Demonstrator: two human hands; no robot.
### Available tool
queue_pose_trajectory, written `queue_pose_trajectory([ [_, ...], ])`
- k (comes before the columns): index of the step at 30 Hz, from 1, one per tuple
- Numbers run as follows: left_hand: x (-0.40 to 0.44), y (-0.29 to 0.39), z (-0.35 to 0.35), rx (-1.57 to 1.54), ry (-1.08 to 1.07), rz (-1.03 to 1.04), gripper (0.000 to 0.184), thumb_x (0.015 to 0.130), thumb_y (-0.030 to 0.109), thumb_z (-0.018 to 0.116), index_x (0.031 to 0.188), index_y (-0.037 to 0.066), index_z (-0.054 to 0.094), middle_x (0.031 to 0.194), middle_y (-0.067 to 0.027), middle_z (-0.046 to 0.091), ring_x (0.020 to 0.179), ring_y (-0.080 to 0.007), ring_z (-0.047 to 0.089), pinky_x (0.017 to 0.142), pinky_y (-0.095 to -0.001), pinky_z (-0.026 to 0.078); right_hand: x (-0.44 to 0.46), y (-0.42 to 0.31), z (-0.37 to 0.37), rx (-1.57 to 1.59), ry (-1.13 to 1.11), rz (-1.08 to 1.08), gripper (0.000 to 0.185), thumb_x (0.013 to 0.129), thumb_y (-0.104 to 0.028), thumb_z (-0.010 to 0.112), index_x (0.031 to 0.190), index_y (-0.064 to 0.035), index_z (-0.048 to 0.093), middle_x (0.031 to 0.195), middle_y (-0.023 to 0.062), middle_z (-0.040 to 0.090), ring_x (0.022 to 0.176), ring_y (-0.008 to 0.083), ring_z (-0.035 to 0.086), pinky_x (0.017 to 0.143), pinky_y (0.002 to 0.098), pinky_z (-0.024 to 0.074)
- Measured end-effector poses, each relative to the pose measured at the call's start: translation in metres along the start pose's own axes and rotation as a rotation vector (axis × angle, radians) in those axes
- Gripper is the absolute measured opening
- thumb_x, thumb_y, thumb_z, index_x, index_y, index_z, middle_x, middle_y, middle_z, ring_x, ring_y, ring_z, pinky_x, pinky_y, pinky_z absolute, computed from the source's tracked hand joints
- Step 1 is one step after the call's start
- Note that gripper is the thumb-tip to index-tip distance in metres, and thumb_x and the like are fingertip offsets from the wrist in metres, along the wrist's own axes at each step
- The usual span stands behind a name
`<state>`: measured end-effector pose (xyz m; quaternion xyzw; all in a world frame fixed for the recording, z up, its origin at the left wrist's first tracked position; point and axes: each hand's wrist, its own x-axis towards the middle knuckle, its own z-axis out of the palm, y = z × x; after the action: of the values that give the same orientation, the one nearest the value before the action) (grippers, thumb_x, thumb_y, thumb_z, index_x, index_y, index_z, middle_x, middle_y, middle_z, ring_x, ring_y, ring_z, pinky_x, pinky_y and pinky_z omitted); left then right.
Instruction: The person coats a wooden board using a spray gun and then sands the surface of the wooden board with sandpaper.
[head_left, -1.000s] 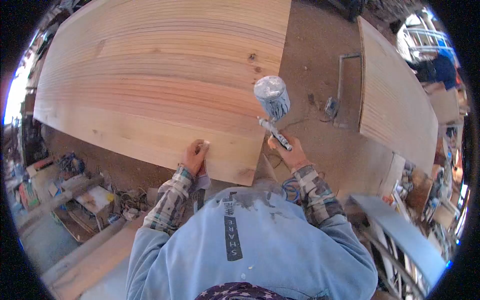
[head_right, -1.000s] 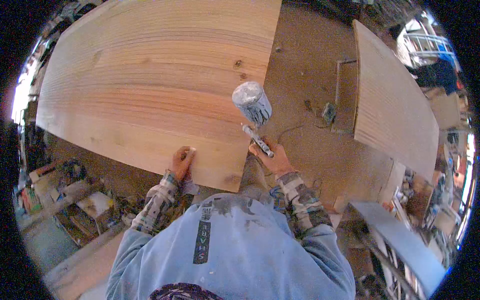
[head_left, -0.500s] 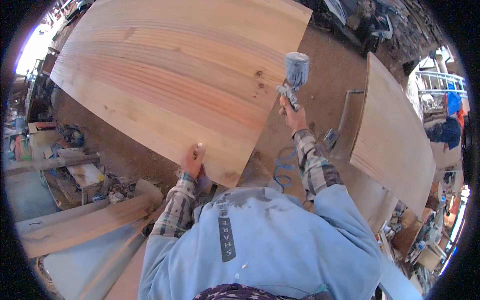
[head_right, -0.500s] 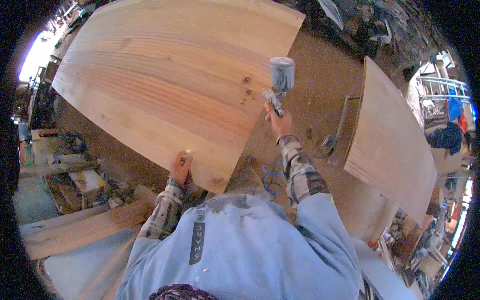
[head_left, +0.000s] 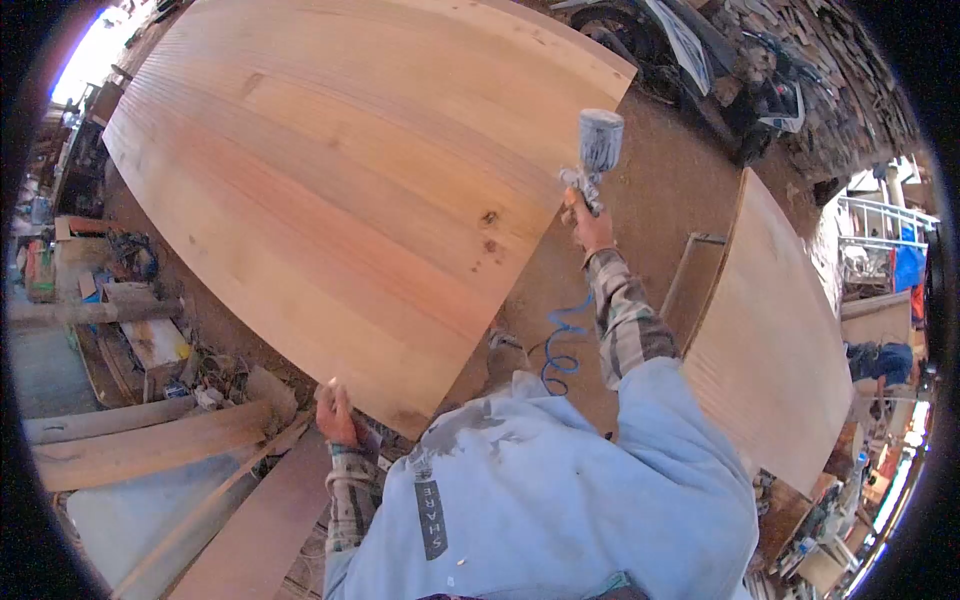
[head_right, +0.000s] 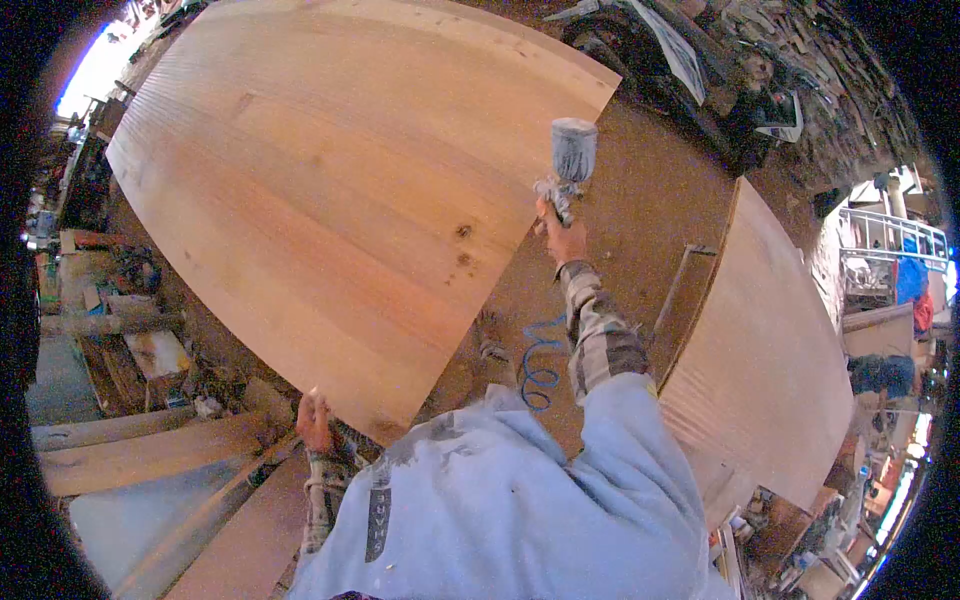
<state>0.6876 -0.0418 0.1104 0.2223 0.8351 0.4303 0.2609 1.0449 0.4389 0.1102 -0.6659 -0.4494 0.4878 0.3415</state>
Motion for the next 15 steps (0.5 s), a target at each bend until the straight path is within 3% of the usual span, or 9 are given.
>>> queue_pose_trajectory([
  [2, -0.029, 0.005, -0.005, -0.014, 0.112, -0.026, 0.035, 0.094, 0.023, 0.063, 0.121, 0.000, 0.060, 0.100, -0.0099, 0.068, 0.089, -0.0185, 0.064, 0.079, -0.0328, 0.051, 0.052, 0.006, -0.012, 0.160, 0.040, 0.077, 0.040, 0.081, -0.050, 0.074, 0.081, -0.0112, 0.064, 0.060, -0.0002, 0.060, 0.040, 0.0062, 0.042, 0.037, 0.0261, 0.0311],
  [5, -0.070, -0.031, -0.017, -0.110, 0.185, -0.246, 0.031, 0.095, 0.025, 0.062, 0.114, 0.001, 0.063, 0.090, -0.0060, 0.066, 0.079, -0.0161, 0.059, 0.070, -0.0322, 0.049, 0.104, -0.018, -0.018, 0.004, 0.051, 0.002, 0.043, 0.079, -0.053, 0.074, 0.079, -0.0113, 0.063, 0.059, -0.0001, 0.060, 0.038, 0.0076, 0.042, 0.035, 0.0275, 0.0303],
  [7, -0.103, -0.033, -0.015, 0.207, 0.360, -0.215, 0.028, 0.095, 0.027, 0.061, 0.105, 0.001, 0.066, 0.081, -0.0043, 0.062, 0.073, -0.0142, 0.055, 0.064, -0.0322, 0.046, 0.117, -0.056, -0.020, 0.150, 0.030, -0.083, 0.044, 0.078, -0.054, 0.075, 0.078, -0.0114, 0.063, 0.058, 0.0000, 0.059, 0.037, 0.0085, 0.042, 0.035, 0.0277, 0.0296],
  [8, -0.120, -0.035, -0.013, 0.213, 0.371, -0.219, 0.028, 0.095, 0.027, 0.061, 0.105, 0.001, 0.066, 0.081, -0.0043, 0.062, 0.073, -0.0142, 0.055, 0.064, -0.0322, 0.046, 0.128, -0.071, -0.018, 0.304, 0.026, -0.179, 0.045, 0.077, -0.055, 0.075, 0.076, -0.0116, 0.062, 0.057, 0.0001, 0.059, 0.036, 0.0095, 0.041, 0.035, 0.0279, 0.0288],
  [10, -0.149, -0.050, -0.006, 0.207, 0.460, -0.270, 0.032, 0.094, 0.031, 0.062, 0.098, 0.000, 0.068, 0.080, -0.0086, 0.065, 0.074, -0.0171, 0.058, 0.066, -0.0340, 0.047, 0.171, -0.074, -0.019, 0.249, 0.102, -0.133, 0.047, 0.076, -0.057, 0.076, 0.075, -0.0118, 0.062, 0.058, 0.0000, 0.060, 0.037, 0.0102, 0.042, 0.035, 0.0282, 0.0292],
  [11, -0.158, -0.061, -0.011, 0.206, 0.474, -0.267, 0.032, 0.094, 0.031, 0.062, 0.098, 0.000, 0.068, 0.080, -0.0086, 0.065, 0.074, -0.0171, 0.058, 0.066, -0.0340, 0.047, 0.179, -0.071, -0.015, 0.189, 0.189, -0.088, 0.048, 0.074, -0.058, 0.076, 0.074, -0.0120, 0.062, 0.059, -0.0001, 0.060, 0.037, 0.0109, 0.043, 0.035, 0.0284, 0.0296],
  [13, -0.174, -0.075, -0.016, 0.362, 0.348, -0.497, 0.035, 0.092, 0.035, 0.064, 0.096, 0.000, 0.068, 0.082, -0.0135, 0.067, 0.075, -0.0198, 0.062, 0.066, -0.0355, 0.047, 0.185, -0.087, -0.015, 0.152, 0.131, 0.018, 0.049, 0.074, -0.059, 0.075, 0.075, -0.0124, 0.062, 0.061, 0.0003, 0.061, 0.037, 0.0107, 0.043, 0.036, 0.0285, 0.0298],
  [14, -0.179, -0.105, -0.020, 0.520, 0.319, -0.518, 0.037, 0.090, 0.038, 0.065, 0.096, 0.001, 0.068, 0.085, -0.0167, 0.068, 0.076, -0.0228, 0.064, 0.067, -0.0367, 0.048, 0.186, -0.090, -0.013, 0.124, 0.030, 0.028, 0.049, 0.074, -0.060, 0.075, 0.075, -0.0130, 0.062, 0.061, 0.0001, 0.061, 0.038, 0.0103, 0.042, 0.037, 0.0287, 0.0299],
  [15, -0.178, -0.088, -0.017, 0.526, 0.325, -0.522, 0.037, 0.090, 0.038, 0.065, 0.096, 0.001, 0.068, 0.085, -0.0167, 0.068, 0.076, -0.0228, 0.064, 0.067, -0.0367, 0.048, 0.180, -0.100, -0.011, 0.092, -0.070, 0.041, 0.049, 0.074, -0.061, 0.075, 0.074, -0.0136, 0.062, 0.062, -0.0002, 0.061, 0.039, 0.0099, 0.042, 0.037, 0.0289, 0.0300],
])
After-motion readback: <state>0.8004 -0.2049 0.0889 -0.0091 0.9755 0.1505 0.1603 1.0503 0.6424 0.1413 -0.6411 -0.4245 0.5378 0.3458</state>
